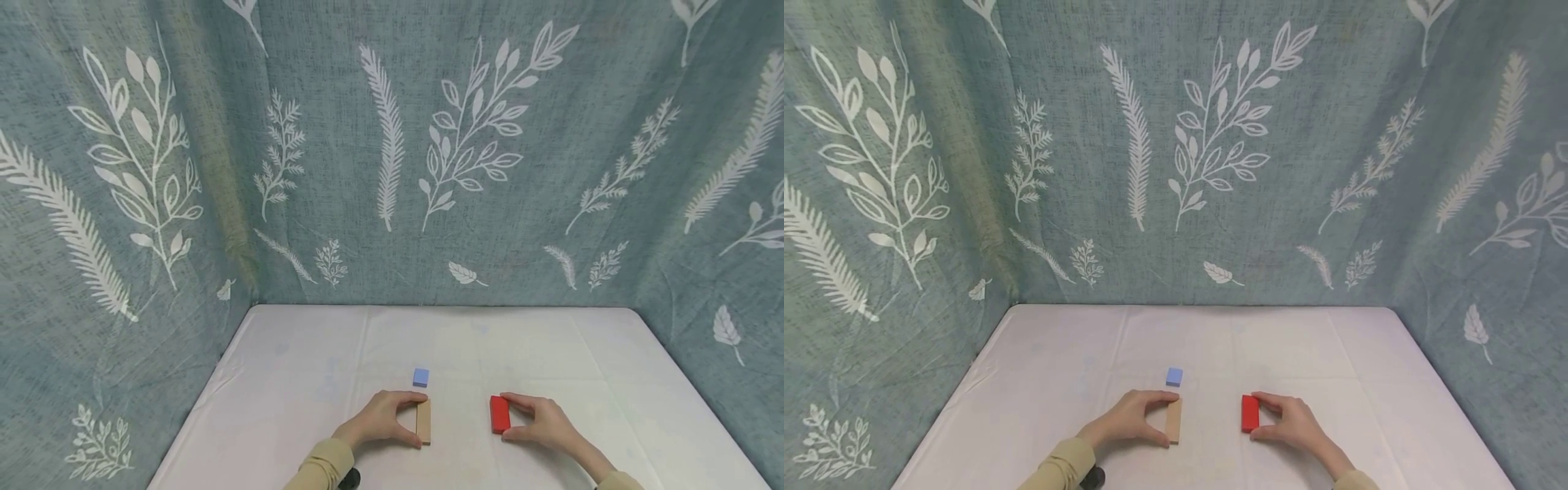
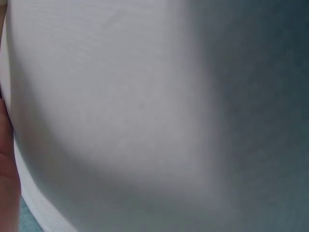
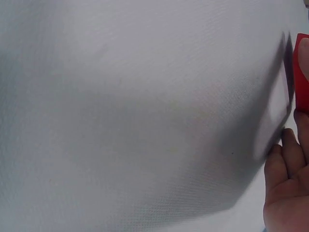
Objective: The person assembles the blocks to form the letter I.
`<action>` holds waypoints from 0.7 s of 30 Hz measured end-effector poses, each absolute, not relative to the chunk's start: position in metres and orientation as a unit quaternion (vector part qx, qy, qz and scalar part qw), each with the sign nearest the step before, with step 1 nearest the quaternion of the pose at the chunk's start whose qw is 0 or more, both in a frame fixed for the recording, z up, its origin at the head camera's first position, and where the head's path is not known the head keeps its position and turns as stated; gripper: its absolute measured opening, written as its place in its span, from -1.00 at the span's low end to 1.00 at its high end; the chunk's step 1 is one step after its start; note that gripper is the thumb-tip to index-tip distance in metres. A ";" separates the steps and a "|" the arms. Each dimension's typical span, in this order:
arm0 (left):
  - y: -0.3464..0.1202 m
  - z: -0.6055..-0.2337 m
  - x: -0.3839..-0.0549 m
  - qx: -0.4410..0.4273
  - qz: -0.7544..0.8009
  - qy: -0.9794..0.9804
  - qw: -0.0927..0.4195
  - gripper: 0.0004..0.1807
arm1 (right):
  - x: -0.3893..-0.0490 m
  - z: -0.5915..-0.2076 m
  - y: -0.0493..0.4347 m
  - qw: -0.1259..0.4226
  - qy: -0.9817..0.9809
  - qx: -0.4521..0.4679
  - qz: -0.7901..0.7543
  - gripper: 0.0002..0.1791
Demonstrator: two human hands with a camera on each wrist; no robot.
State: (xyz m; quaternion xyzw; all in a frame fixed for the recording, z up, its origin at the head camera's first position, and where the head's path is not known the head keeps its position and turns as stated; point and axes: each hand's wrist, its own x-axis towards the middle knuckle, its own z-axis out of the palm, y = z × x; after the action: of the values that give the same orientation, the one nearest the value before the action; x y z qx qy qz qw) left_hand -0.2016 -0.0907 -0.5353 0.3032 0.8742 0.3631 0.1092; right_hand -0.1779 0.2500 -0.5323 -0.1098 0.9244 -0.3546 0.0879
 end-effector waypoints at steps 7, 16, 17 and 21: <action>-0.092 -0.536 -0.200 0.302 0.366 0.874 0.111 -0.18 | -0.179 -0.529 0.249 0.084 0.925 -0.124 -0.350 -0.16; -0.092 -0.537 -0.199 0.303 0.369 0.872 0.107 -0.19 | -0.178 -0.519 0.249 0.072 0.920 -0.140 -0.359 -0.19; -0.092 -0.537 -0.199 0.303 0.368 0.872 0.107 -0.19 | -0.178 -0.518 0.249 0.071 0.918 -0.145 -0.363 -0.19; -0.092 -0.538 -0.200 0.304 0.367 0.873 0.106 -0.19 | -0.177 -0.515 0.248 0.072 0.911 -0.159 -0.374 -0.19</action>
State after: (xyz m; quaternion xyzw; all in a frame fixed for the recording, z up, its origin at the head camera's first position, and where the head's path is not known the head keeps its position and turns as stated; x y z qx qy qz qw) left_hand -0.1999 -0.0923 -0.5377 0.3044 0.8727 0.3669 0.1056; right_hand -0.1771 0.2483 -0.5146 -0.1592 0.9106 -0.3745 0.0720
